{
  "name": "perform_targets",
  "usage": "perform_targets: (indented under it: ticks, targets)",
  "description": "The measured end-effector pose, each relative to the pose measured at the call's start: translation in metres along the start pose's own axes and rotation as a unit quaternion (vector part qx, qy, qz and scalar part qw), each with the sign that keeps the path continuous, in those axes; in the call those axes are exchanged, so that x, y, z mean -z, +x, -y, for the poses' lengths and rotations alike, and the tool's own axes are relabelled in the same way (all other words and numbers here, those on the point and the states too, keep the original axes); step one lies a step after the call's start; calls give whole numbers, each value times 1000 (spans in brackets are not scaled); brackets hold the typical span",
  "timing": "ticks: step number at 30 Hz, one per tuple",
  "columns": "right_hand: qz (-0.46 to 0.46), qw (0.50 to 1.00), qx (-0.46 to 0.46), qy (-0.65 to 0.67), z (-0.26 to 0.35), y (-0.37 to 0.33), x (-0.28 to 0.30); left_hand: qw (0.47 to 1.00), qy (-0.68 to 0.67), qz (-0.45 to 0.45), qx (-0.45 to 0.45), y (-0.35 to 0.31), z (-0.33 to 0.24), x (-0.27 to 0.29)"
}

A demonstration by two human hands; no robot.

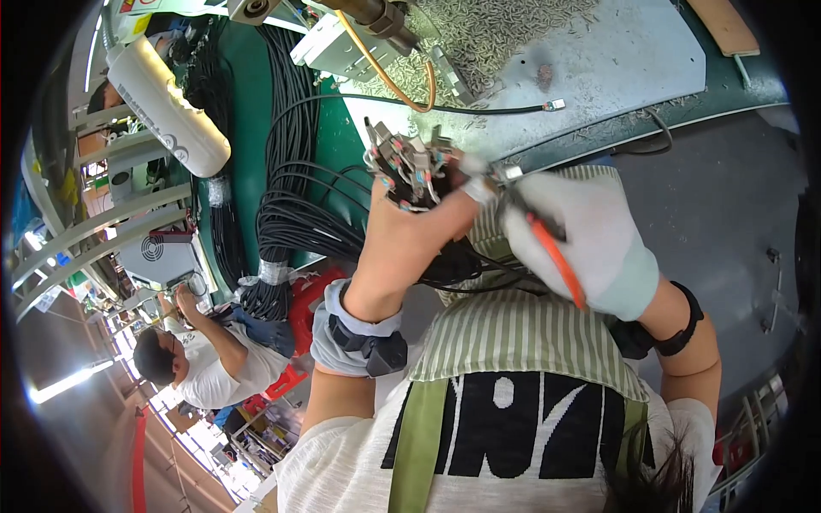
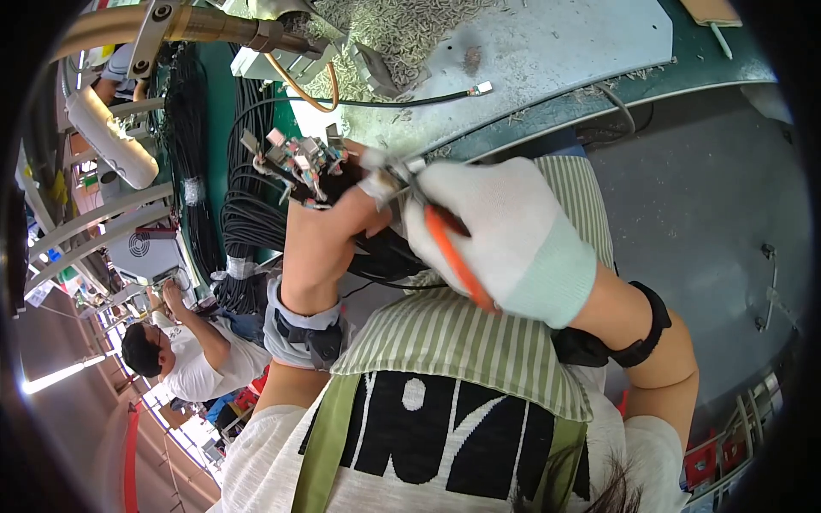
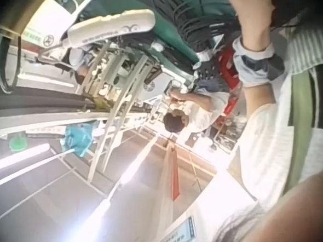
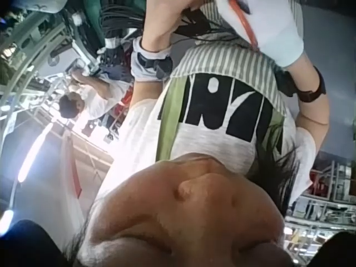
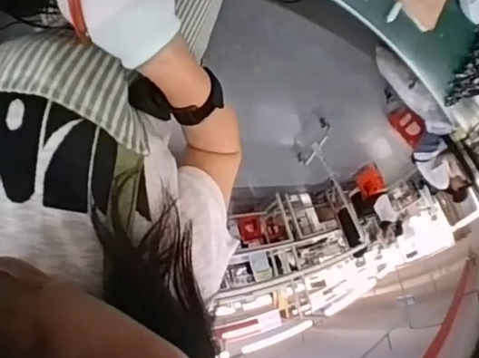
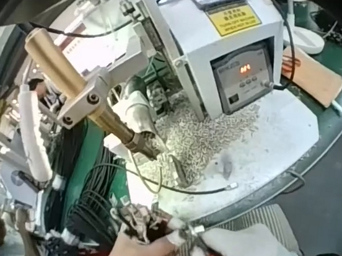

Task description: The person picks up a bundle of cables, trims the ends of individual wires using shears, and inserts the cable ends into a machine one by one for processing.

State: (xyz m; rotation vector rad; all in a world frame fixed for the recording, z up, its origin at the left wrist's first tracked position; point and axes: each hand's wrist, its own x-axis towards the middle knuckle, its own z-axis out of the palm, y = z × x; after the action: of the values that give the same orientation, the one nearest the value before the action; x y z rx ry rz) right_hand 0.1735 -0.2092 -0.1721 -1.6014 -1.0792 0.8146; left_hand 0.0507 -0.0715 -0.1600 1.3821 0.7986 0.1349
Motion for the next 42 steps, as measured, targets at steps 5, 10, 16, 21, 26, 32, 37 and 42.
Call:
perform_targets:
  ticks: [5, 10, 16, 21, 26, 32, 37, 42]
  targets:
    - [-113, 987, 54, -102, -15, 37, 19, 979, -197, -54, -13, 35, 8, 29]
    - [-26, 997, 44, -64, -27, 83, 31, 975, -220, 24, -10, 64, -4, 28]
    - [81, 990, -79, 78, -4, 96, 41, 995, -87, -28, -46, 66, -17, 21]
    - [63, 979, -134, 139, -2, 92, 29, 994, 5, -31, -100, 61, -19, 25]
    - [68, 984, 167, 0, -28, 97, 30, 987, 70, -36, -142, 59, -13, 26]
    - [154, 981, -66, 96, -15, 99, 38, 985, 77, -41, -149, 59, -9, 24]
    - [84, 920, 348, -160, -38, 104, 39, 979, 118, -68, -154, 54, -5, 24]
    - [138, 988, 49, 49, -23, 92, 39, 987, 89, -63, -123, 46, -3, 25]
